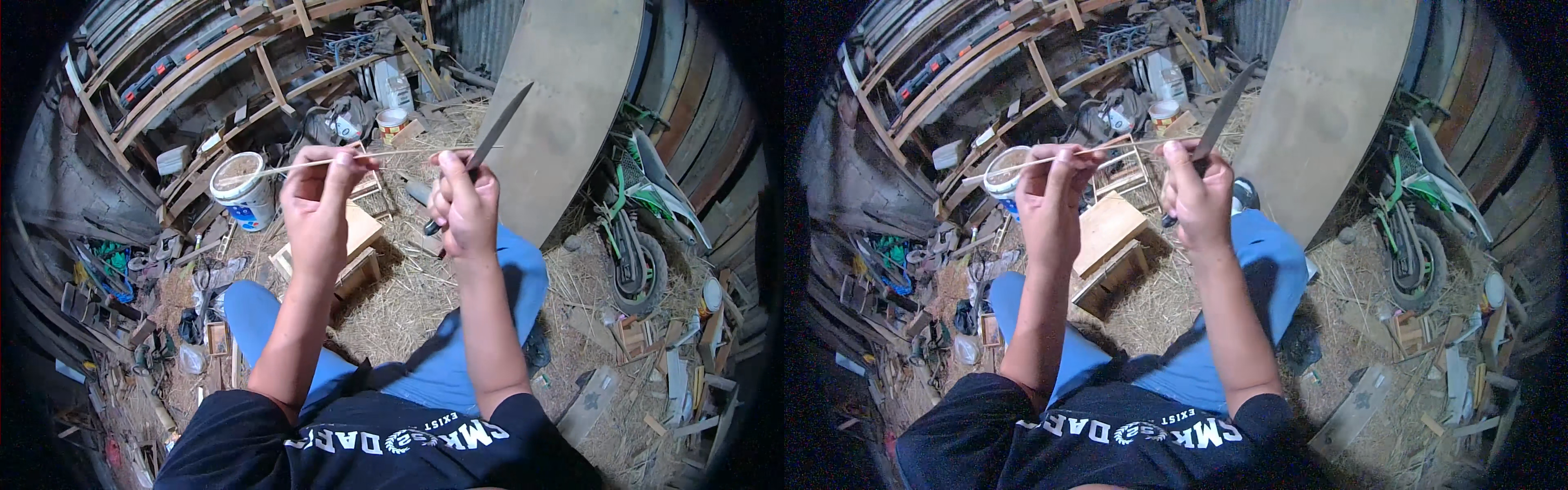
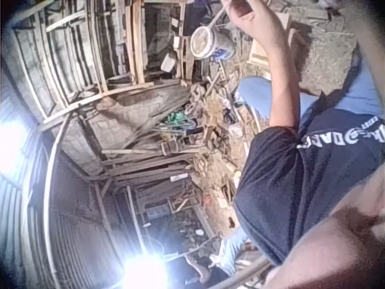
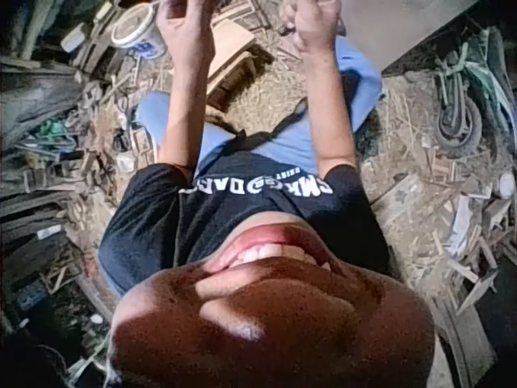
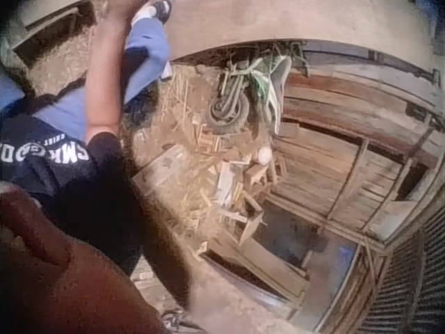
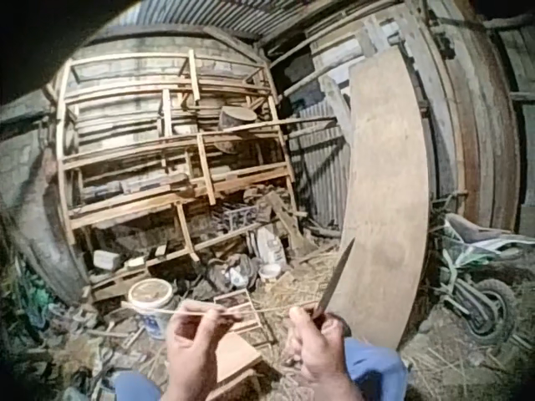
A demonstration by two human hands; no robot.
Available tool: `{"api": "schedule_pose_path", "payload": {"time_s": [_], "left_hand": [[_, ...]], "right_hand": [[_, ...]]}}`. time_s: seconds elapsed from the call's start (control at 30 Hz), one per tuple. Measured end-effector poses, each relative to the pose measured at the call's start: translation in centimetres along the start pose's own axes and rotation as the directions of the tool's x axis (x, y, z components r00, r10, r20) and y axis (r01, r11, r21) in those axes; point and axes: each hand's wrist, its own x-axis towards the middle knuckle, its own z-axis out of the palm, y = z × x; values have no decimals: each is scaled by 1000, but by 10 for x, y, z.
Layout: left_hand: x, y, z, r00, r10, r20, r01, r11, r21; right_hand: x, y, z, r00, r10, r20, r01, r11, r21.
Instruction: The person whittles a thin strip of bamboo using a knife, scraping along its length to smooth it while holding it in their hands.
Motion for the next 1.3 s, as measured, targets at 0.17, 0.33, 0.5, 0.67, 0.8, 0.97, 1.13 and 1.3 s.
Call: {"api": "schedule_pose_path", "payload": {"time_s": [0.17, 0.33, 0.5, 0.67, 0.8, 0.97, 1.13, 1.3], "left_hand": [[-4, 24, -26, 998, 55, 13, -56, 998, 30], [-15, 33, -40, 999, 35, 11, -36, 992, 117], [-17, 32, -36, 1000, 14, -8, -13, 999, 32], [-10, 17, -49, 993, -76, -86, 76, 997, -7], [-6, 9, -77, 985, -128, -114, 136, 989, 63], [-3, -10, -99, 958, -221, -183, 230, 973, 33], [-2, -20, -112, 945, -202, -258, 229, 970, 76], [1, -22, -120, 941, -181, -286, 233, 959, 160]], "right_hand": [[-10, -12, 25, 997, 29, 74, -21, 995, -102], [-23, 8, 63, 1000, 13, -12, -15, 990, -143], [-11, 10, 70, 998, 55, 35, -50, 991, -124], [10, 18, 59, 998, 61, -8, -61, 979, -192], [27, 26, 40, 995, 91, -40, -97, 972, -213], [52, 41, 17, 986, 141, -87, -155, 971, -181], [67, 62, 5, 977, 209, -34, -211, 960, -185], [69, 78, 1, 963, 268, -26, -268, 950, -157]]}}
